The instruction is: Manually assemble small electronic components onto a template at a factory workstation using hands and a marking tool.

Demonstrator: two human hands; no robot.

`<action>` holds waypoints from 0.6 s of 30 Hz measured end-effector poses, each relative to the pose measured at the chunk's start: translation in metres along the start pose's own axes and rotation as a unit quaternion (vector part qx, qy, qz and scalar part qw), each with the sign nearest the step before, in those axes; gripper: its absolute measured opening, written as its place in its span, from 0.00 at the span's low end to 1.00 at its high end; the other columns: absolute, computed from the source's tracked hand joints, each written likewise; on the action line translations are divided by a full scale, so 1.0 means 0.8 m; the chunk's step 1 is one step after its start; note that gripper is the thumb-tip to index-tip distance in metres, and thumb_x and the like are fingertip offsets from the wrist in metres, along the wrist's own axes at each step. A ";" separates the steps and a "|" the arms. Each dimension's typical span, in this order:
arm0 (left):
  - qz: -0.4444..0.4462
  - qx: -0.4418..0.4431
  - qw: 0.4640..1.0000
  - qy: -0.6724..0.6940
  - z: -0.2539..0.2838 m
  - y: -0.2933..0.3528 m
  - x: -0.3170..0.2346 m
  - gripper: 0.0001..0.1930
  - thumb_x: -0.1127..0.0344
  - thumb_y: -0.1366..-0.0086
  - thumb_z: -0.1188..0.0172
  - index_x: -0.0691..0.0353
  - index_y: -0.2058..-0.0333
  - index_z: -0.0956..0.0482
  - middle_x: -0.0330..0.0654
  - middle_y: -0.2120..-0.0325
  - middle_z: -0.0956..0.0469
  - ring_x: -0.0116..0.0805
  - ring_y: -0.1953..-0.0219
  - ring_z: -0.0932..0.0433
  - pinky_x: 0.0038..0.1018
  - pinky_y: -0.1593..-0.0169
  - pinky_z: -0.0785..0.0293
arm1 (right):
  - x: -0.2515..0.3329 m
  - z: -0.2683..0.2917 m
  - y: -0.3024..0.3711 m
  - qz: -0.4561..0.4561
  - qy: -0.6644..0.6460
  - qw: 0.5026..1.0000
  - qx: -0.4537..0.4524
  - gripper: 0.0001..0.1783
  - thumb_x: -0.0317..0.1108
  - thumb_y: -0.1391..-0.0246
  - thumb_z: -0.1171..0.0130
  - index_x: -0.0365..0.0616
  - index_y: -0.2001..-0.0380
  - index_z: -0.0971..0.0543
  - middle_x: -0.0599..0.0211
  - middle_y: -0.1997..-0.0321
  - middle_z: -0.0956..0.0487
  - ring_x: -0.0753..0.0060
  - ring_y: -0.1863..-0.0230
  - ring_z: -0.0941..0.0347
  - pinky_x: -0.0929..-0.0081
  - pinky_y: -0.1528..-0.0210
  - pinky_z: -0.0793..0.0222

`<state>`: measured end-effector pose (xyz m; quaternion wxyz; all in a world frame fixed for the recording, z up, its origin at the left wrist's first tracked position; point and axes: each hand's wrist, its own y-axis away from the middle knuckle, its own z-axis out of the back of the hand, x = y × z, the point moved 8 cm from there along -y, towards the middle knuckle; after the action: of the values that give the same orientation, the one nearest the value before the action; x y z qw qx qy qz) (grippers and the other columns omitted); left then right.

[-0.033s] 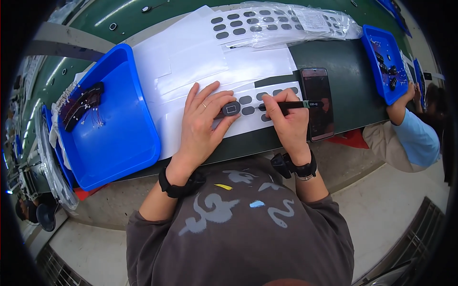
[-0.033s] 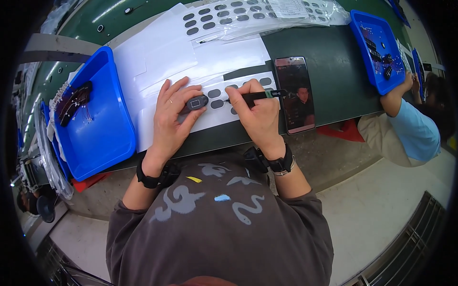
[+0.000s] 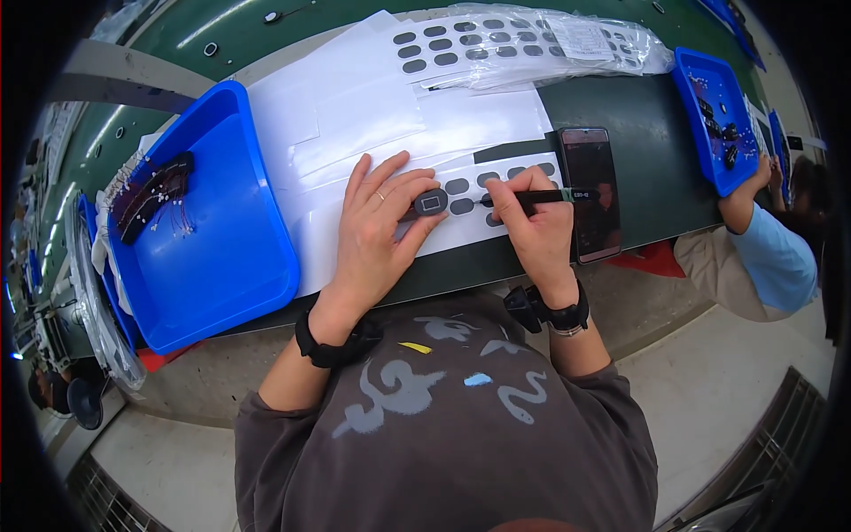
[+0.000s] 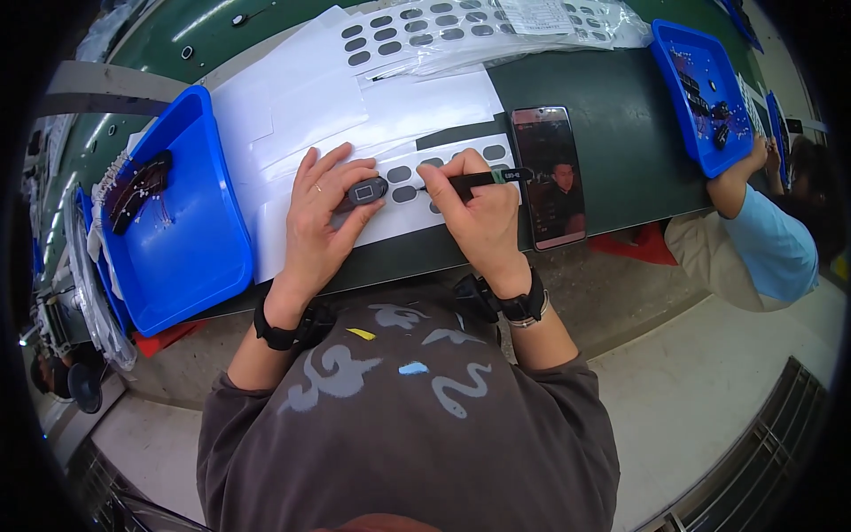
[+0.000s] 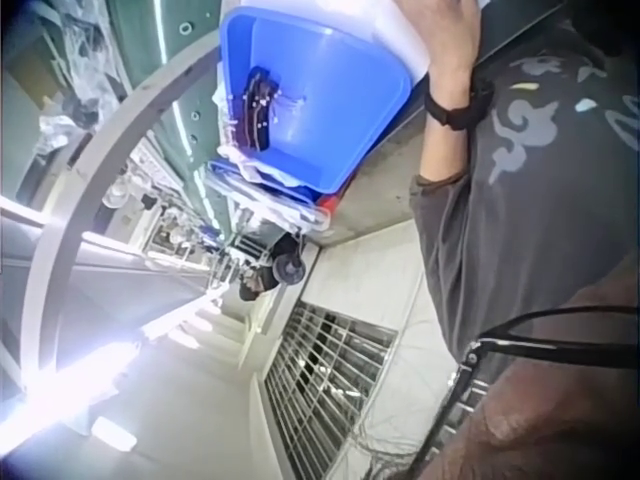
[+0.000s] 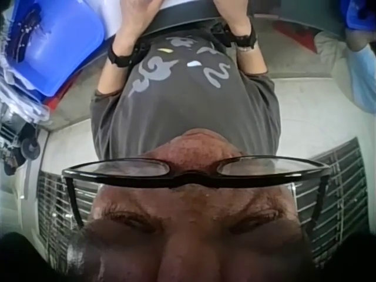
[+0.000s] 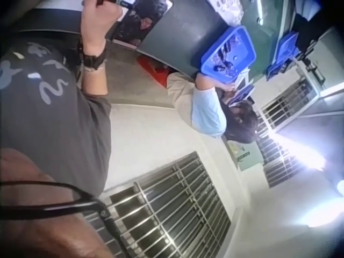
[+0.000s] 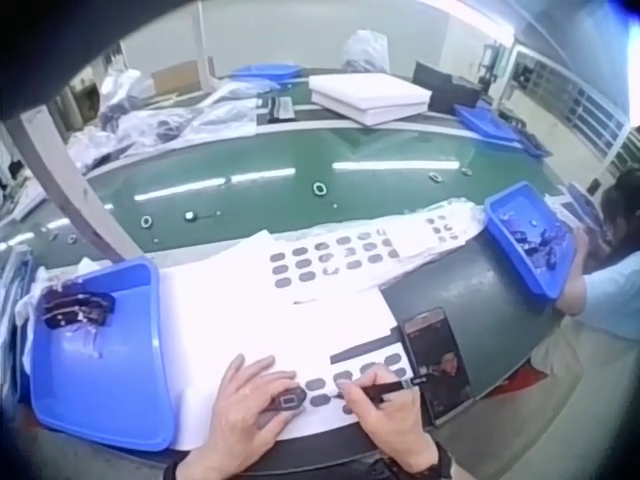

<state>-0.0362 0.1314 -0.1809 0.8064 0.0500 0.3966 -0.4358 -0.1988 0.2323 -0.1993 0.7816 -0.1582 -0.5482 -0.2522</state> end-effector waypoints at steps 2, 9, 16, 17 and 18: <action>0.002 -0.001 1.000 0.000 0.000 0.001 0.001 0.14 0.68 0.41 0.30 0.58 0.56 0.18 0.40 0.53 0.17 0.45 0.37 0.28 0.49 0.28 0.46 | -0.003 -0.002 0.002 0.006 -0.040 0.999 0.012 0.11 0.32 0.35 0.38 0.43 0.70 0.27 0.75 0.77 0.25 0.87 0.74 0.31 0.86 0.71 0.39; -0.007 -0.007 1.000 0.016 0.000 0.000 0.002 0.15 0.64 0.43 0.29 0.58 0.57 0.17 0.39 0.53 0.17 0.45 0.39 0.27 0.50 0.29 0.46 | 0.006 0.000 -0.006 0.024 -0.268 0.963 -0.007 0.13 0.36 0.29 0.46 0.44 0.70 0.30 0.74 0.76 0.27 0.83 0.72 0.28 0.82 0.65 0.30; 0.003 -0.015 0.999 0.036 0.002 0.002 0.007 0.15 0.63 0.44 0.28 0.58 0.58 0.16 0.38 0.53 0.17 0.45 0.39 0.27 0.50 0.29 0.47 | 0.007 -0.039 -0.023 -0.101 -0.287 0.950 0.075 0.14 0.38 0.28 0.49 0.45 0.70 0.30 0.75 0.77 0.30 0.83 0.74 0.32 0.76 0.59 0.23; 0.001 -0.014 0.999 0.037 0.002 0.003 0.007 0.15 0.63 0.44 0.27 0.58 0.58 0.16 0.38 0.53 0.17 0.45 0.39 0.27 0.50 0.29 0.47 | 0.006 -0.041 -0.025 -0.103 -0.287 0.949 0.082 0.14 0.39 0.28 0.48 0.45 0.70 0.30 0.75 0.77 0.31 0.84 0.74 0.33 0.76 0.59 0.23; 0.003 -0.014 0.999 0.038 0.002 0.003 0.008 0.15 0.63 0.44 0.27 0.58 0.58 0.16 0.38 0.53 0.17 0.45 0.39 0.27 0.50 0.29 0.47 | 0.005 -0.042 -0.027 -0.105 -0.286 0.948 0.088 0.15 0.39 0.28 0.48 0.46 0.70 0.29 0.75 0.77 0.31 0.84 0.75 0.33 0.77 0.60 0.24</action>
<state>-0.0319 0.1279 -0.1849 0.7927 0.0561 0.4325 -0.4259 -0.1837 0.1964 -0.2079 0.5718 -0.0956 -0.7822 -0.2281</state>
